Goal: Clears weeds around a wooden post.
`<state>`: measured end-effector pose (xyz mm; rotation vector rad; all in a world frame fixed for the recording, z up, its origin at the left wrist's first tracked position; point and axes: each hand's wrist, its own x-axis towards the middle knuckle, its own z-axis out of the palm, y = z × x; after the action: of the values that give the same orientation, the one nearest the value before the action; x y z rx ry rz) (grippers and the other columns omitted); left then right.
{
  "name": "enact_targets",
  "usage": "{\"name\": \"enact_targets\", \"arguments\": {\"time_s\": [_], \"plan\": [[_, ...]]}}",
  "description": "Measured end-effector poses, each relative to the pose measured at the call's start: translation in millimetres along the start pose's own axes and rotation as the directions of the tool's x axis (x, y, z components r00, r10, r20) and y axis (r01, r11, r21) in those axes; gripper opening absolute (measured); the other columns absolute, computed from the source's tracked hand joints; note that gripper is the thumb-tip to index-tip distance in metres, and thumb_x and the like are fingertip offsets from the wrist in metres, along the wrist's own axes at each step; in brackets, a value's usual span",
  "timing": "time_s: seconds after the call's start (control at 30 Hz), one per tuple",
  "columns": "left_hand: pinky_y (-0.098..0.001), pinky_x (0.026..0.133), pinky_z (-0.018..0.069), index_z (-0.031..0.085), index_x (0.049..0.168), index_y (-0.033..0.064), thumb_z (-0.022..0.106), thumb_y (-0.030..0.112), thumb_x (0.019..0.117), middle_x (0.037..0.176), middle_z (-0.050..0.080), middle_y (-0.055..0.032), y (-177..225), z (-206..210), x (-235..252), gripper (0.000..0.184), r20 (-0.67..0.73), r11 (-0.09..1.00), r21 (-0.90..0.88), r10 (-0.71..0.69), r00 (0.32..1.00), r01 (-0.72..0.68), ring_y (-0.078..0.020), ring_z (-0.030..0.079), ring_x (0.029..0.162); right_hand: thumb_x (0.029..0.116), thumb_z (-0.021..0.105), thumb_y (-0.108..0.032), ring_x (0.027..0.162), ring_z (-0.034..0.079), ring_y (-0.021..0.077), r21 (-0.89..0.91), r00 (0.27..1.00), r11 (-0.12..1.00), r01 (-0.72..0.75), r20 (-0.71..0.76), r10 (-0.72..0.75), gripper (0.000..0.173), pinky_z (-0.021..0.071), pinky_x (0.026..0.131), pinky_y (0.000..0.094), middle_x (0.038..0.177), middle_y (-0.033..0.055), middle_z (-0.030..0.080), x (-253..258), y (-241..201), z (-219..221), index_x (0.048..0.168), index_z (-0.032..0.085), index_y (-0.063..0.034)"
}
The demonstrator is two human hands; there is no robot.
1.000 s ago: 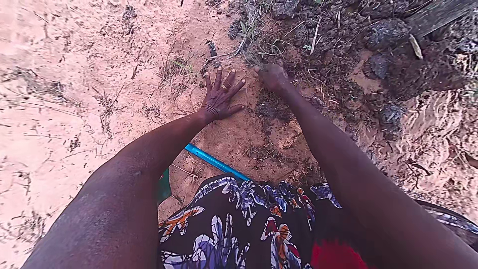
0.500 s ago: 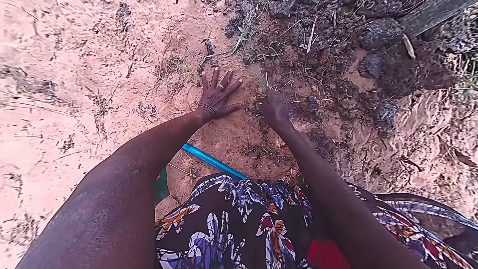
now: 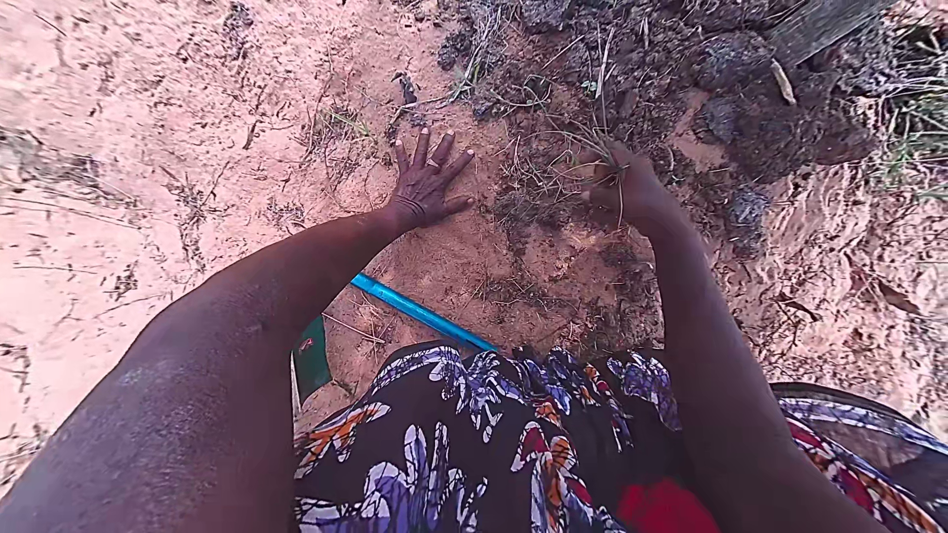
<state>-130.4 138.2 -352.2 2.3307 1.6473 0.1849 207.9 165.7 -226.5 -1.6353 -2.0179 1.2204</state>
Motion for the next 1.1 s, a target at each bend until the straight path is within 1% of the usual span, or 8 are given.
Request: {"name": "enact_targets", "arguments": {"time_s": [0.1,0.27,0.4,0.6,0.7,0.87,0.97,1.1], "plan": [[-0.0831,0.111,0.0029,0.031,0.163,0.0324,0.04,0.077,0.0932,0.172,0.017,-0.0117,8.5,1.2,-2.8,0.083,-0.019,0.998,-0.011,-0.056,0.998,0.056,-0.0505,0.006,0.156,0.0919,0.063,0.004,0.116,0.064,0.0446,-0.333,0.985,0.937,0.104,-0.099,-0.145,0.031,0.0483,0.1,0.0605,0.122,0.0293,0.066,38.0,-14.4,23.9,0.122,0.069,0.0029],[-0.0813,0.113,0.0026,0.032,0.162,0.0344,0.035,0.08,0.0926,0.172,0.019,-0.0094,4.4,7.5,-1.7,0.083,-0.049,0.998,0.013,-0.053,0.997,0.054,-0.048,0.009,0.156,0.0958,0.052,0.007,0.128,0.059,0.0443,-0.566,0.974,0.793,0.227,0.134,-0.184,0.045,0.0491,0.101,0.0614,0.136,0.0233,0.063,98.1,-25.4,66.0,0.131,0.07,-0.0133],[-0.0813,0.113,0.0038,0.033,0.162,0.0327,0.039,0.077,0.0939,0.172,0.019,-0.0101,5.7,2.4,-5.0,0.081,-0.041,0.999,-0.012,-0.044,0.998,0.044,-0.0487,0.009,0.156,0.0959,0.051,0.012,0.126,0.058,0.0508,-0.669,0.962,0.701,0.247,0.254,-0.096,0.041,0.0514,0.093,0.0659,0.144,0.0292,0.053,111.6,-35.8,74.4,0.131,0.065,-0.006],[-0.0789,0.115,0.0035,0.033,0.162,0.0321,0.044,0.074,0.0943,0.172,0.019,-0.0103,9.0,-3.8,-3.6,0.08,-0.01,0.998,-0.022,-0.055,0.998,0.054,-0.0485,0.008,0.156,0.0982,0.053,0.006,0.12,0.065,0.0381,-0.246,0.951,0.92,0.307,0.125,-0.283,0.027,0.0498,0.103,0.0551,0.128,0.0244,0.067,132.1,-9.3,66.2,0.121,0.066,0.0037],[-0.0764,0.116,0.0004,0.028,0.163,0.0356,0.044,0.075,0.0923,0.173,0.015,-0.0071,5.0,3.0,2.9,0.083,0.02,0.997,-0.008,-0.081,0.997,0.081,-0.0445,0.003,0.158,0.1008,0.052,0.0,0.103,0.064,0.0255,-0.012,0.961,0.966,0.259,0.106,-0.256,0.021,0.0524,0.094,0.0436,0.111,0.0208,0.064,145.5,-7.8,72.0,0.12,0.058,0.0064],[-0.0762,0.116,0.0002,0.032,0.162,0.0358,0.043,0.075,0.0925,0.172,0.019,-0.0064,4.7,4.4,2.1,0.081,-0.015,0.997,-0.038,-0.073,0.997,0.073,-0.0436,0.006,0.158,0.1019,0.056,0.0,0.117,0.066,0.0343,-0.206,0.951,0.964,0.165,0.293,-0.101,0.033,0.0513,0.103,0.0502,0.128,0.0251,0.065,144.7,-34.1,58.6,0.135,0.058,0.0031],[-0.0759,0.117,-0.0003,0.027,0.163,0.0357,0.042,0.075,0.0935,0.173,0.014,-0.0058,5.9,2.5,2.6,0.082,0.036,0.996,-0.007,-0.088,0.995,0.089,-0.0433,0.003,0.158,0.103,0.053,-0.001,0.114,0.067,0.0334,-0.298,0.929,0.931,0.212,0.358,-0.097,0.026,0.0505,0.101,0.0513,0.124,0.0233,0.068,143.5,-36.7,50.8,0.126,0.064,0.0023],[-0.0748,0.117,0.0004,0.032,0.162,0.0361,0.042,0.076,0.0931,0.173,0.017,-0.0047,4.1,5.3,2.1,0.08,0.002,0.997,-0.015,-0.077,0.997,0.077,-0.0423,0.005,0.158,0.0881,0.058,0.015,0.125,0.061,0.0395,-0.44,0.881,0.848,0.296,0.468,-0.065,0.042,0.0446,0.107,0.0579,0.129,0.0234,0.066,139.3,-50.0,44.4,0.126,0.069,-0.0006]]}}
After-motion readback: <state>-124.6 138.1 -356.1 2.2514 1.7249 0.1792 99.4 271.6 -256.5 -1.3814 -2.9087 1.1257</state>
